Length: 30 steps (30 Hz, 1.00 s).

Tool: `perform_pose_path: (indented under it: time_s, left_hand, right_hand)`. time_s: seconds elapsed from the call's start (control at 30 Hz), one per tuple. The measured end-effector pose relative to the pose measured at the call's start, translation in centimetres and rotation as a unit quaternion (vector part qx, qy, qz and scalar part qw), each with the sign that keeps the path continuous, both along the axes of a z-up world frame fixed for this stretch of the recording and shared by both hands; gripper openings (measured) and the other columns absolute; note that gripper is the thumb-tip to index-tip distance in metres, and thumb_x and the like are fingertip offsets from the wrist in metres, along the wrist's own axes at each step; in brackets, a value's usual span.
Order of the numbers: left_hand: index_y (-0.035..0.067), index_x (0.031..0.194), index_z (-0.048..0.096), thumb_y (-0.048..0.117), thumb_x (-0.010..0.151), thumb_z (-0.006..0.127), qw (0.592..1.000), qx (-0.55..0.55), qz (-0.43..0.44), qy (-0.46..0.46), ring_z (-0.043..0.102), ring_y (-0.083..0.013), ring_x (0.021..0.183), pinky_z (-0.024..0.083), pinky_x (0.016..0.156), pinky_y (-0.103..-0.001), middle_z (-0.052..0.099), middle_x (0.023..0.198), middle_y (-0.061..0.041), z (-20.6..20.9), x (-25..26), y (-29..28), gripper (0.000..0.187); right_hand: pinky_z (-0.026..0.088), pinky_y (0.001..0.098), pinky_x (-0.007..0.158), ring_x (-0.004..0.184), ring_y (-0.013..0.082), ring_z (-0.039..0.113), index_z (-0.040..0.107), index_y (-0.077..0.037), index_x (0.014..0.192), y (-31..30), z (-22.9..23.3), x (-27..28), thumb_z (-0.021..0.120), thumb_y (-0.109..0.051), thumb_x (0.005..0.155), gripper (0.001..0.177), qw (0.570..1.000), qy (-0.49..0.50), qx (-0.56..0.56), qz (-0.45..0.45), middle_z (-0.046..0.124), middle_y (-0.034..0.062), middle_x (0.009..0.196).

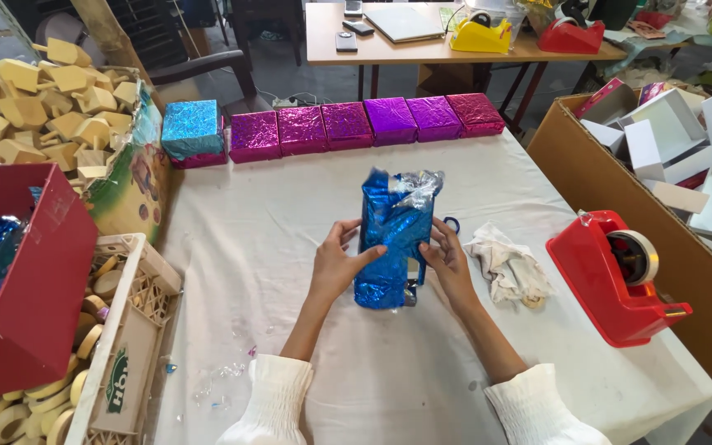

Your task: The person wraps a small rectangular box with blue metallic foil paper on a white table. They fold the paper around the box, tuck the edges, and secure the wrapping with clear tape. The person uses scissors to trim excess paper and a tape dispenser to apply tape to the package.

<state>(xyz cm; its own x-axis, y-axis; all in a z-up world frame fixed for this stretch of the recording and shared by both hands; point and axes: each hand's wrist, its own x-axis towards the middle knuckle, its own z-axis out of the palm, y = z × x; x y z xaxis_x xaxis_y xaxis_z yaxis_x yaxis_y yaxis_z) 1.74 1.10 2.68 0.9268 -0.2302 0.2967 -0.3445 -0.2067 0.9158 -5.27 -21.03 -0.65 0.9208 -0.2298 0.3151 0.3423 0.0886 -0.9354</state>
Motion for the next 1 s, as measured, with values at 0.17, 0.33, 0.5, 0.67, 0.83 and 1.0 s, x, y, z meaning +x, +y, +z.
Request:
perform_pose_path:
  time_s: [0.17,0.33,0.5,0.67,0.83,1.0]
  left_hand:
    - [0.005,0.125,0.057,0.044,0.064,0.094,1.0,-0.019,0.017,0.0,0.073,-0.0252,0.117,0.059,0.095,-0.035,0.074,0.124,-0.013,0.9,-1.3,-0.5,0.081]
    - [0.009,0.132,0.052,0.044,0.062,0.094,0.998,0.004,0.052,0.036,0.074,-0.0241,0.109,0.061,0.087,-0.035,0.074,0.12,-0.012,1.3,-1.4,-0.4,0.089]
    - [0.01,0.133,0.052,0.05,0.063,0.09,0.995,0.006,0.064,0.07,0.078,-0.0214,0.095,0.062,0.08,-0.034,0.077,0.112,-0.01,1.7,-1.4,-0.2,0.09]
    - [0.011,0.138,0.05,0.06,0.068,0.081,0.982,0.04,0.077,0.167,0.078,-0.024,0.081,0.062,0.073,-0.036,0.076,0.111,-0.009,1.5,-1.1,0.4,0.091]
    - [0.013,0.13,0.06,0.069,0.089,0.072,0.953,0.254,0.143,-0.084,0.069,-0.0376,0.103,0.056,0.082,-0.049,0.065,0.121,-0.018,-5.2,1.5,0.9,0.071]
    - [0.014,0.129,0.06,0.062,0.091,0.059,0.963,0.265,0.048,0.008,0.073,-0.0329,0.092,0.057,0.084,-0.05,0.075,0.101,-0.014,-2.7,0.9,2.1,0.062]
  right_hand:
    - [0.053,0.0331,0.098,0.117,0.0181,0.063,0.043,-0.006,0.148,0.4,0.1,-0.2,0.068,-0.014,0.098,0.056,1.0,-0.01,-0.026,-0.004,0.065,0.0128,0.133]
    - [0.051,0.0315,0.102,0.12,0.0174,0.063,0.043,-0.006,0.147,0.1,-0.9,0.4,0.069,-0.014,0.097,0.057,1.0,0.002,-0.005,0.007,0.065,0.0118,0.132]
    - [0.056,0.0284,0.086,0.107,0.014,0.068,0.05,-0.006,0.143,-0.1,0.4,-0.2,0.074,-0.02,0.091,0.059,0.996,0.083,0.018,-0.001,0.069,0.0092,0.127]
    - [0.05,0.0246,0.061,0.086,0.0078,0.07,0.068,-0.005,0.128,0.3,1.4,-0.9,0.078,-0.031,0.085,0.051,0.98,0.186,-0.021,-0.061,0.077,0.0032,0.111]
    - [0.052,0.0198,0.06,0.069,0.0048,0.067,0.079,-0.008,0.112,0.1,1.0,-1.1,0.075,-0.037,0.092,0.036,0.948,0.214,-0.192,-0.138,0.078,0.0046,0.084]
    - [0.046,0.0212,0.053,0.061,0.007,0.059,0.08,-0.008,0.115,-1.4,-0.6,-0.2,0.077,-0.03,0.091,0.032,0.962,0.218,-0.151,-0.068,0.072,0.0068,0.077]
